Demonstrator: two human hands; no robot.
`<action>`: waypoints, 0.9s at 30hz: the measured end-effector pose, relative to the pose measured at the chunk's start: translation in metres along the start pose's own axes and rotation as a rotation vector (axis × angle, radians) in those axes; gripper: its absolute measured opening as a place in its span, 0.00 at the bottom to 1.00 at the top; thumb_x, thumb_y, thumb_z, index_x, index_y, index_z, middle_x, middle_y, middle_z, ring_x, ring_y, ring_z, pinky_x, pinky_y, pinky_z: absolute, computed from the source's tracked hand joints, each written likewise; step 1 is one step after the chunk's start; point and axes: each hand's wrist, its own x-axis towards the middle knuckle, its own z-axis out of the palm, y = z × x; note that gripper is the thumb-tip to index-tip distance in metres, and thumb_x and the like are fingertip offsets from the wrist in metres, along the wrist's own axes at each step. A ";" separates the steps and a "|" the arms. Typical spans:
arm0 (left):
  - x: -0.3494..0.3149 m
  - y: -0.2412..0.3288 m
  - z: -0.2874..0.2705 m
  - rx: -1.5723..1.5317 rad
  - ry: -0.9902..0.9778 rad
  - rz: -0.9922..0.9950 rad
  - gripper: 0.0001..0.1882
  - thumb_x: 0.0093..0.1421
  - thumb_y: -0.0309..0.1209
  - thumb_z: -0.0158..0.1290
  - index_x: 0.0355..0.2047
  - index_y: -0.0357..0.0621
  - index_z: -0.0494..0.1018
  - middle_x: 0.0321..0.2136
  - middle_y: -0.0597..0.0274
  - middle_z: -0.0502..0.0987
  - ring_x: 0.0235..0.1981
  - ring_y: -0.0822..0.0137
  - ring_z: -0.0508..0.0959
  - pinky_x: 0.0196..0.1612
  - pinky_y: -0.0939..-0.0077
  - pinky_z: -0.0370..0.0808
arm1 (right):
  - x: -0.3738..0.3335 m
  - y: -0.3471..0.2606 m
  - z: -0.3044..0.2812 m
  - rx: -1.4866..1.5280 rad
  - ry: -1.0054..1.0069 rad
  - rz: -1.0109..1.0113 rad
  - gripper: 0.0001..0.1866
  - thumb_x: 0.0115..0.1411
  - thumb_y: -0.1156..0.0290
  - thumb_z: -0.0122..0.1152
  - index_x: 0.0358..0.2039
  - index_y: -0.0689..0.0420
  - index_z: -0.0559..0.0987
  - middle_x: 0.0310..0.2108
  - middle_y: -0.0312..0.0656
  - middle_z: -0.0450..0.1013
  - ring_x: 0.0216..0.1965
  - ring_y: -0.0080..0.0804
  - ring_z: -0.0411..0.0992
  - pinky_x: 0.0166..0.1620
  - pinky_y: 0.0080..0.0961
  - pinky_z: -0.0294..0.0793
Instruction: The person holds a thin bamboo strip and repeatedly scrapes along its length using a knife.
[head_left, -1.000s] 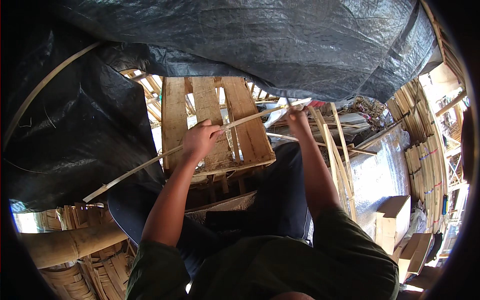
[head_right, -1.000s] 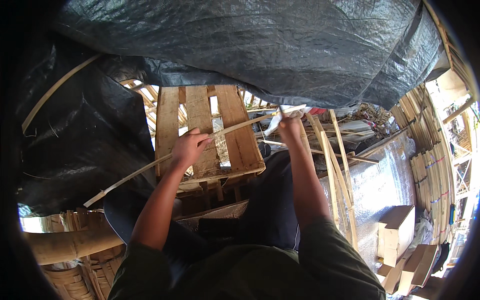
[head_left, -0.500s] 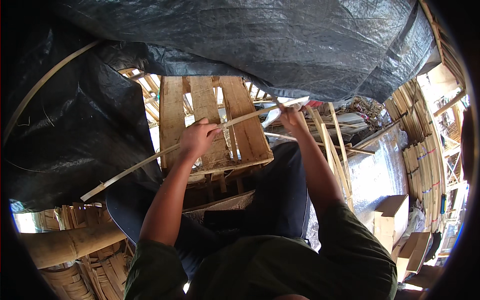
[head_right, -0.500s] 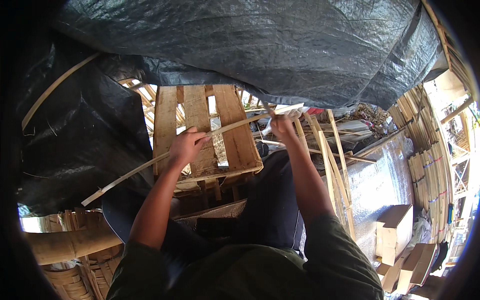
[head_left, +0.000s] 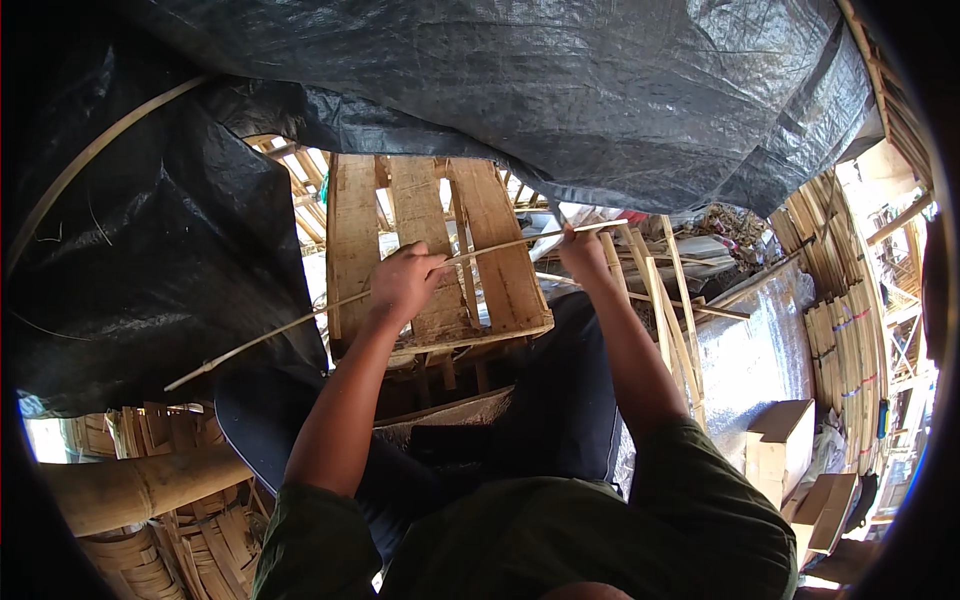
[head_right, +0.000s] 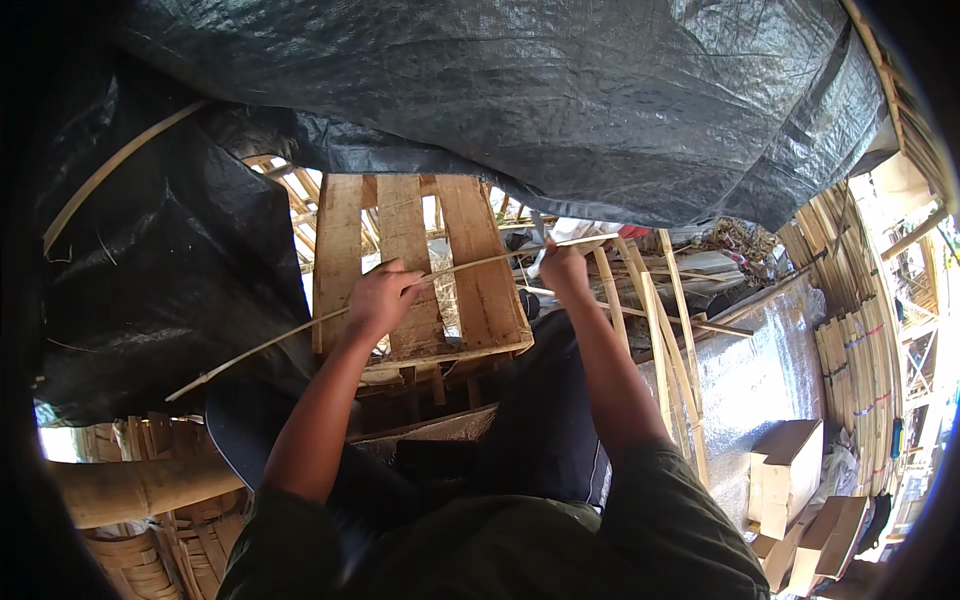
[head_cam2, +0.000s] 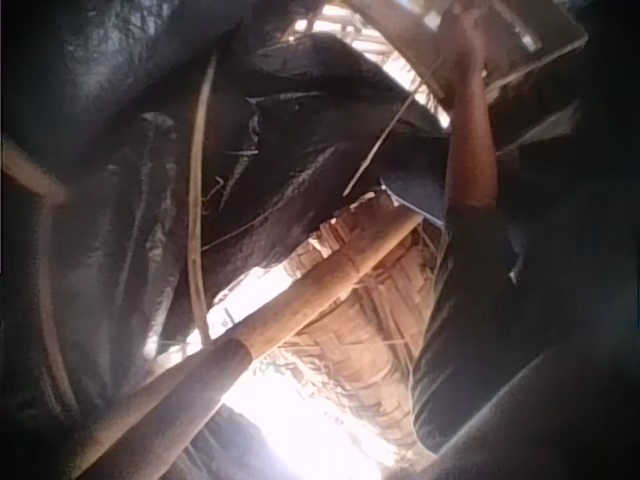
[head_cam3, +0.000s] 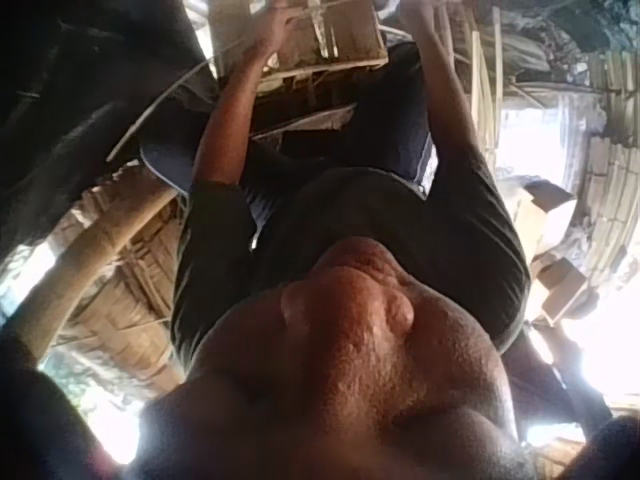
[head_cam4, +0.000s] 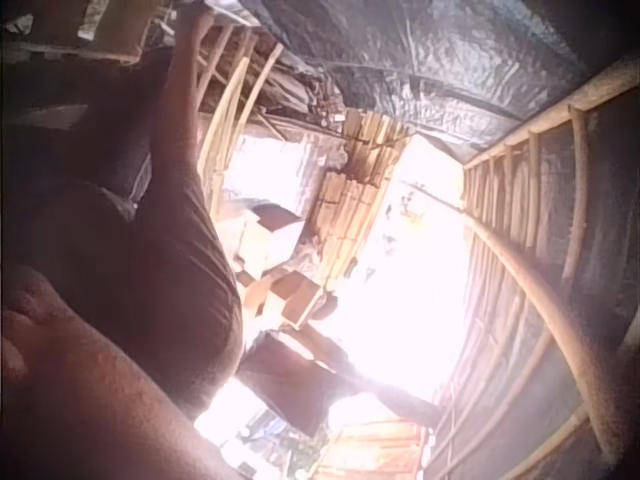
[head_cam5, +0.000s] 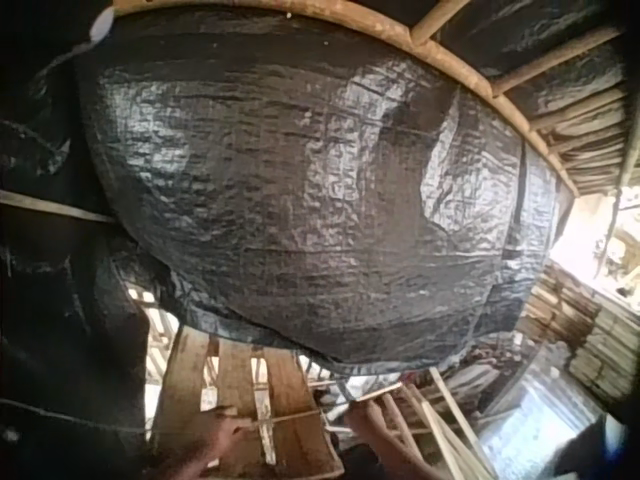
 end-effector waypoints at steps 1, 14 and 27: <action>-0.014 -0.018 -0.006 0.035 0.006 -0.033 0.11 0.59 0.43 0.56 0.36 0.53 0.81 0.28 0.61 0.73 0.33 0.58 0.78 0.32 0.63 0.74 | -0.013 -0.050 0.006 0.025 -0.049 0.150 0.28 0.65 0.49 0.48 0.42 0.68 0.76 0.33 0.65 0.76 0.35 0.59 0.76 0.40 0.47 0.75; -0.005 -0.012 -0.003 0.019 -0.019 -0.023 0.12 0.59 0.44 0.56 0.36 0.54 0.81 0.29 0.61 0.74 0.34 0.59 0.78 0.34 0.64 0.76 | -0.007 -0.026 -0.032 0.171 -0.066 0.056 0.27 0.68 0.49 0.44 0.32 0.62 0.77 0.13 0.43 0.68 0.12 0.36 0.69 0.17 0.35 0.68; -0.010 -0.016 -0.001 0.011 0.019 -0.008 0.10 0.60 0.44 0.54 0.33 0.57 0.81 0.28 0.61 0.73 0.34 0.58 0.78 0.35 0.62 0.75 | -0.025 -0.079 -0.053 0.209 -0.298 0.358 0.20 0.67 0.57 0.45 0.43 0.60 0.79 0.21 0.49 0.75 0.24 0.39 0.77 0.24 0.35 0.76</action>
